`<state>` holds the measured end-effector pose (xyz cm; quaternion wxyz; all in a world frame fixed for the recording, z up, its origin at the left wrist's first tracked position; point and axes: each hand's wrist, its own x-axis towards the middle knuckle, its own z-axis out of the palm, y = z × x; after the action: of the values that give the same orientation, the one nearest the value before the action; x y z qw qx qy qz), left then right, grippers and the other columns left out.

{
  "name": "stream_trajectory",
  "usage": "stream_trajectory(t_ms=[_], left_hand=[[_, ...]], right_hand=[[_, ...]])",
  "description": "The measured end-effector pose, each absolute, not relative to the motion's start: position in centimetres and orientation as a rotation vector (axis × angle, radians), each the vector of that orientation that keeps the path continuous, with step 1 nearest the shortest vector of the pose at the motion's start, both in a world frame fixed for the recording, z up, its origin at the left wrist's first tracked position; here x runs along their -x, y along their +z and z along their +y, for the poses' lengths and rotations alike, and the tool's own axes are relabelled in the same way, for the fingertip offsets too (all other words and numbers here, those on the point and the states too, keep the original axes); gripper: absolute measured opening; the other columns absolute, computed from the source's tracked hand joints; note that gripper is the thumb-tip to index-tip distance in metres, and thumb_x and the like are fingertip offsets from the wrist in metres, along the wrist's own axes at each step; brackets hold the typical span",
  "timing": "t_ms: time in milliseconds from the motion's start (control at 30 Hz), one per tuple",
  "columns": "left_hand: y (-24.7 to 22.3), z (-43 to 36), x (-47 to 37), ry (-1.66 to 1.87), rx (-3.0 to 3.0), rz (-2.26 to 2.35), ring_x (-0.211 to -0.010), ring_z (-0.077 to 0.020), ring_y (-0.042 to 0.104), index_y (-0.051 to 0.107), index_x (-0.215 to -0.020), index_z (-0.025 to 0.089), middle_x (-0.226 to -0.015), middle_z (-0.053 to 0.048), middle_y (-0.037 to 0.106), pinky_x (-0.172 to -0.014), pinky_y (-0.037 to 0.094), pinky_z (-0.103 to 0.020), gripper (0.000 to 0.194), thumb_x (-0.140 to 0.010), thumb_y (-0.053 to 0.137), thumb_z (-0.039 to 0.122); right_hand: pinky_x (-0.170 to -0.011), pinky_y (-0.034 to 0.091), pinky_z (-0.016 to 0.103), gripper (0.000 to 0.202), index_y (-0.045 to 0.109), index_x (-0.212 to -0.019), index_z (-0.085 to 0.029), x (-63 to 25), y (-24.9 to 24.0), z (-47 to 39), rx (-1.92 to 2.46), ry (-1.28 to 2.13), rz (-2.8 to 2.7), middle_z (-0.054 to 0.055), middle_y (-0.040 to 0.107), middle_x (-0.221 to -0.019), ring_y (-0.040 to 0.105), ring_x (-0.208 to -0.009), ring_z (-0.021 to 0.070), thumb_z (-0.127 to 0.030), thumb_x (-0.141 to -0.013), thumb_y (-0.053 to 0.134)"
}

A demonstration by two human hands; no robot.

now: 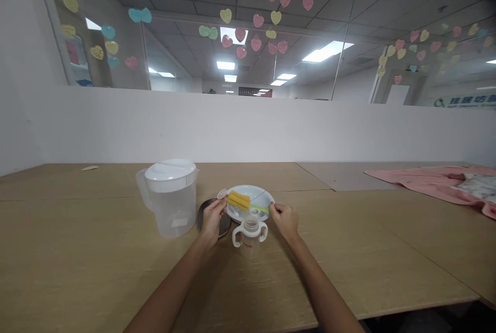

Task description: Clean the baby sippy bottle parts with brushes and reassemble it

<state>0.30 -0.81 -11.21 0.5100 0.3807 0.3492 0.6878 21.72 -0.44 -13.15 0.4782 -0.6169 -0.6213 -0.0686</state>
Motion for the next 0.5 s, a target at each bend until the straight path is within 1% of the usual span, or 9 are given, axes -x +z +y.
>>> stream_trajectory(t_ms=[67,167,300,400,500], left_hand=[[-11.1,-0.8,-0.2,1.64,-0.913,0.829,-0.082,-0.0151,0.06,0.073,-0.085,0.014,-0.099,-0.009,0.069,-0.064,0.042,-0.021,0.037,-0.055,0.078,0.036],[-10.9,-0.8,-0.2,1.64,-0.895,0.754,-0.084,-0.0151,0.06,0.071,-0.081,0.014,-0.092,-0.007,0.069,-0.071,0.044,-0.022,0.031,-0.058,0.077,0.034],[-10.7,-0.7,0.0,1.705,-0.823,0.663,-0.082,-0.0129,0.061,0.068,-0.076,0.014,-0.084,-0.004,0.067,-0.078,0.045,-0.023,0.026,-0.061,0.077,0.033],[-10.6,-0.6,0.2,1.738,-0.801,0.658,-0.08,-0.0143,0.062,0.066,-0.082,0.015,-0.083,-0.005,0.067,-0.077,0.047,-0.027,0.03,-0.064,0.074,0.037],[-10.5,-0.7,0.2,1.737,-0.882,0.703,-0.07,-0.0127,0.061,0.066,-0.091,0.014,-0.074,-0.003,0.066,-0.073,0.048,-0.027,0.038,-0.066,0.072,0.042]], right_hand=[[-0.048,0.017,0.025,0.056,0.061,-0.047,-0.016,-21.8,-13.3,-0.4,1.518,-0.194,-1.521,0.005,0.058,-0.046,0.039,-0.043,0.0093,-0.045,-0.085,0.032],[-0.048,0.016,0.025,0.053,0.062,-0.047,-0.017,-21.8,-13.6,-0.2,1.524,-0.284,-1.56,0.004,0.057,-0.046,0.039,-0.043,0.0087,-0.042,-0.084,0.035],[-0.049,0.016,0.026,0.046,0.062,-0.045,-0.018,-22.2,-14.1,0.2,1.451,-0.533,-1.598,0.004,0.058,-0.045,0.039,-0.041,0.0082,-0.035,-0.082,0.042],[-0.051,0.019,0.025,0.045,0.059,-0.044,-0.017,-22.8,-13.9,0.0,1.332,-0.739,-1.538,0.003,0.056,-0.044,0.039,-0.043,0.0082,-0.032,-0.084,0.045],[-0.052,0.022,0.024,0.048,0.055,-0.045,-0.016,-23.2,-13.3,-0.5,1.235,-0.775,-1.484,0.001,0.052,-0.044,0.038,-0.045,0.0077,-0.036,-0.088,0.046]])
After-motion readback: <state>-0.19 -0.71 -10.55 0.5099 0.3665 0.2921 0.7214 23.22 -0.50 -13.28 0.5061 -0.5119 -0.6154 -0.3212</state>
